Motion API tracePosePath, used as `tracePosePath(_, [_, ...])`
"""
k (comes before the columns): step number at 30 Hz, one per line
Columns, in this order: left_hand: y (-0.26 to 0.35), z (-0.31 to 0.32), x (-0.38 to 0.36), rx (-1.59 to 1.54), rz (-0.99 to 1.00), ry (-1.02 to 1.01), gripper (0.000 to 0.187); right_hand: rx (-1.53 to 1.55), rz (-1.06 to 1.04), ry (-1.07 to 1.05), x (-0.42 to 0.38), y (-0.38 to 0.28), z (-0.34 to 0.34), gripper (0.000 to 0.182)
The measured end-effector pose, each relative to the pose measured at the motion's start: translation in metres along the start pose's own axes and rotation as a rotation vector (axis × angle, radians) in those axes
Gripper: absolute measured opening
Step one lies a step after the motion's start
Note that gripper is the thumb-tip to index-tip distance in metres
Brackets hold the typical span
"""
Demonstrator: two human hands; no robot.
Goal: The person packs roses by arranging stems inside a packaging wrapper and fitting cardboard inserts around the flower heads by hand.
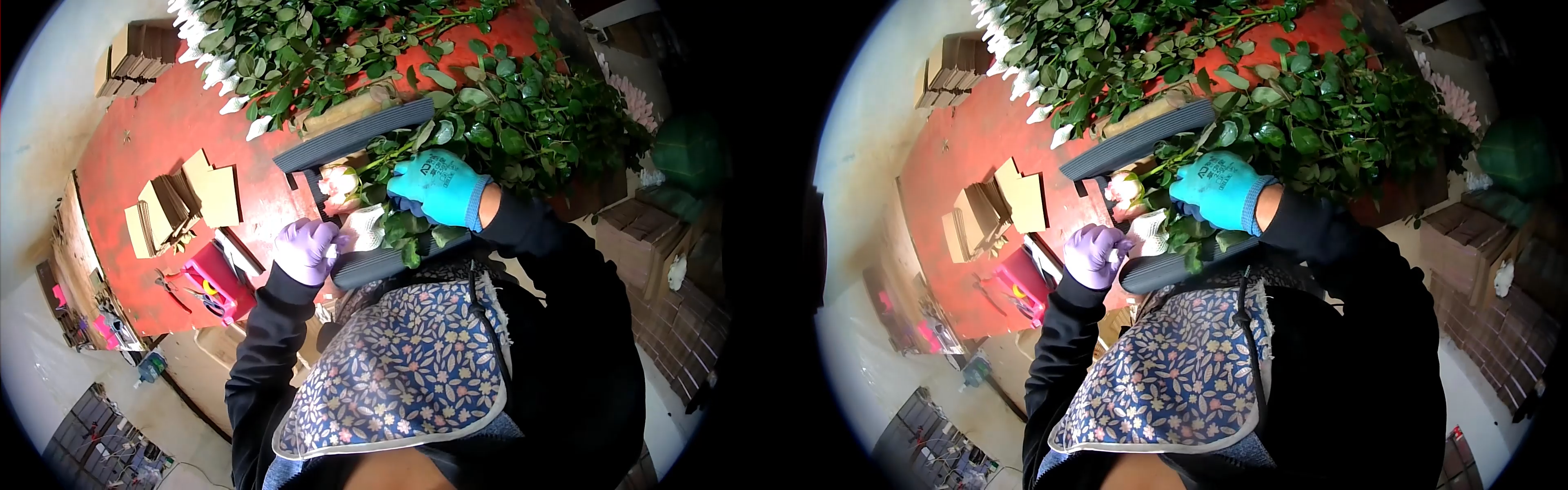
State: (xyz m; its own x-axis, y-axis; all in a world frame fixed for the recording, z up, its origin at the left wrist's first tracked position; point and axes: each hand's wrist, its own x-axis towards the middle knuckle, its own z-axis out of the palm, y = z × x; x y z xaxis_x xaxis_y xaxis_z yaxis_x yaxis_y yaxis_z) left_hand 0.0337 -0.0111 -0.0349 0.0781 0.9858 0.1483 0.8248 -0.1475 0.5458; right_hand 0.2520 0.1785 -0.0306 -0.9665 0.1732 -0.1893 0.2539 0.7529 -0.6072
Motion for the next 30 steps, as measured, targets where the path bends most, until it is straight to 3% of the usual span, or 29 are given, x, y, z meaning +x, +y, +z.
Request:
tracePosePath(5, [-0.002,0.002,-0.002,0.014,-0.051,-0.005,0.023,-0.006,-0.007,0.006,-0.001,0.002,-0.003,0.019])
tracePosePath(7, [0.003,-0.001,0.001,0.050,-0.061,-0.015,0.017,0.210,0.010,-0.038,0.000,0.003,-0.004,0.027])
tracePosePath(10, [0.000,-0.003,-0.001,0.064,0.006,-0.073,0.015,-0.036,-0.062,0.027,0.000,0.005,0.001,0.028])
tracePosePath(12, [0.001,-0.004,-0.002,0.048,-0.004,-0.077,0.011,0.033,-0.003,-0.006,0.001,0.005,0.001,0.024])
tracePosePath(16, [-0.001,-0.002,-0.005,-0.091,-0.062,-0.047,0.012,0.113,0.030,-0.001,0.002,0.007,0.004,0.020])
tracePosePath(19, [-0.001,0.005,-0.006,-0.273,-0.254,-0.007,0.012,0.072,0.040,-0.046,0.002,0.002,-0.004,0.019])
tracePosePath(23, [0.000,0.008,-0.007,-0.246,-0.139,0.017,0.010,0.037,-0.008,0.013,0.001,0.000,-0.003,0.018])
tracePosePath(24, [0.002,0.005,-0.007,-0.247,-0.151,0.023,0.010,0.203,0.095,-0.040,0.002,-0.002,-0.005,0.018])
tracePosePath(26, [0.003,-0.005,-0.015,-0.350,-0.210,0.057,0.009,0.360,0.175,-0.120,0.004,0.000,-0.003,0.018])
tracePosePath(28, [-0.003,-0.022,-0.043,-0.316,-0.377,0.158,0.011,0.084,-0.064,0.132,0.001,0.011,0.010,0.018])
tracePosePath(30, [-0.011,-0.050,-0.093,-0.565,-0.613,0.148,0.014,0.234,0.103,-0.011,0.005,-0.001,0.002,0.019])
